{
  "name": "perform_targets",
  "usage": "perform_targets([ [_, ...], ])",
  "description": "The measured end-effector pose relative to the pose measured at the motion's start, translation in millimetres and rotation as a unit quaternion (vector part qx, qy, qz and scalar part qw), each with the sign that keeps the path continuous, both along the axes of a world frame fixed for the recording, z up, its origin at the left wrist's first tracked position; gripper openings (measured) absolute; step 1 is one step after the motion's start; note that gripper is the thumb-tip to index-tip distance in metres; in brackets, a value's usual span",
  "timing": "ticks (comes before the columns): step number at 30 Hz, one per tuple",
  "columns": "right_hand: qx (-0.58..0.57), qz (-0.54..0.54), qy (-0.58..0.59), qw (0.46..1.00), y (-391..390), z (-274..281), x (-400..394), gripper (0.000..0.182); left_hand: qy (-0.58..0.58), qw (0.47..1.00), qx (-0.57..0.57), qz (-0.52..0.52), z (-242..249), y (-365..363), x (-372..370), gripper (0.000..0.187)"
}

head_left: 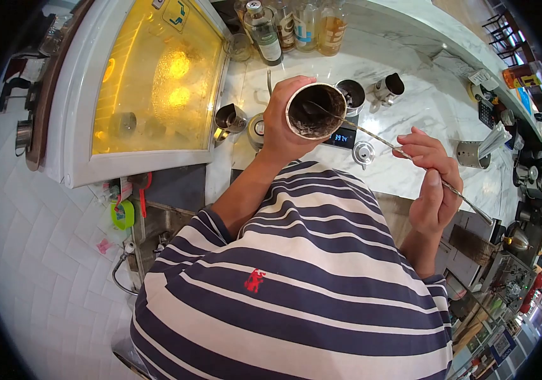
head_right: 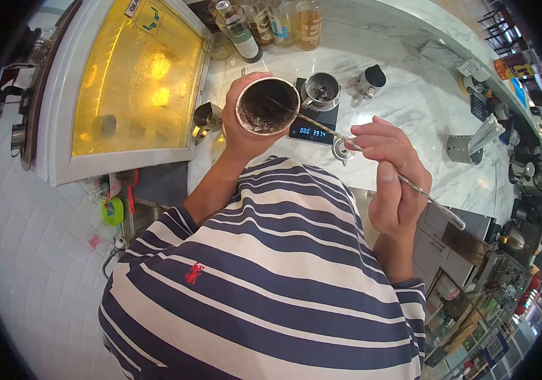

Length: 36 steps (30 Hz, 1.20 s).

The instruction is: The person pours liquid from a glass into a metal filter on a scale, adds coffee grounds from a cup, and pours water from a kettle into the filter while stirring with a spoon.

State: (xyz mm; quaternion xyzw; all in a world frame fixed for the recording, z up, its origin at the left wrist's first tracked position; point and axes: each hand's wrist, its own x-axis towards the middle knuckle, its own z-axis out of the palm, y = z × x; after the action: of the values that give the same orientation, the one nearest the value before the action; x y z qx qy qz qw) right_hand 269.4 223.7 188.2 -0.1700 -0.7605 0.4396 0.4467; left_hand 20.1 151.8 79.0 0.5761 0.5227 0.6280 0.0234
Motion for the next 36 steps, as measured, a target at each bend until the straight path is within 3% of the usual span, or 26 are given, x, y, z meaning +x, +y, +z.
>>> perform_targets([
  [24,-0.014,0.018,0.003,1.0,2.6,-7.6,10.1,0.022,-0.011,0.999,-0.028,-0.035,-0.9,-1.3,4.7,0.086],
  [36,-0.117,-0.018,0.047,0.992,5.4,-24.5,13.0,0.025,-0.053,0.984,-0.154,-0.076,4.1,-3.7,7.1,0.088],
])
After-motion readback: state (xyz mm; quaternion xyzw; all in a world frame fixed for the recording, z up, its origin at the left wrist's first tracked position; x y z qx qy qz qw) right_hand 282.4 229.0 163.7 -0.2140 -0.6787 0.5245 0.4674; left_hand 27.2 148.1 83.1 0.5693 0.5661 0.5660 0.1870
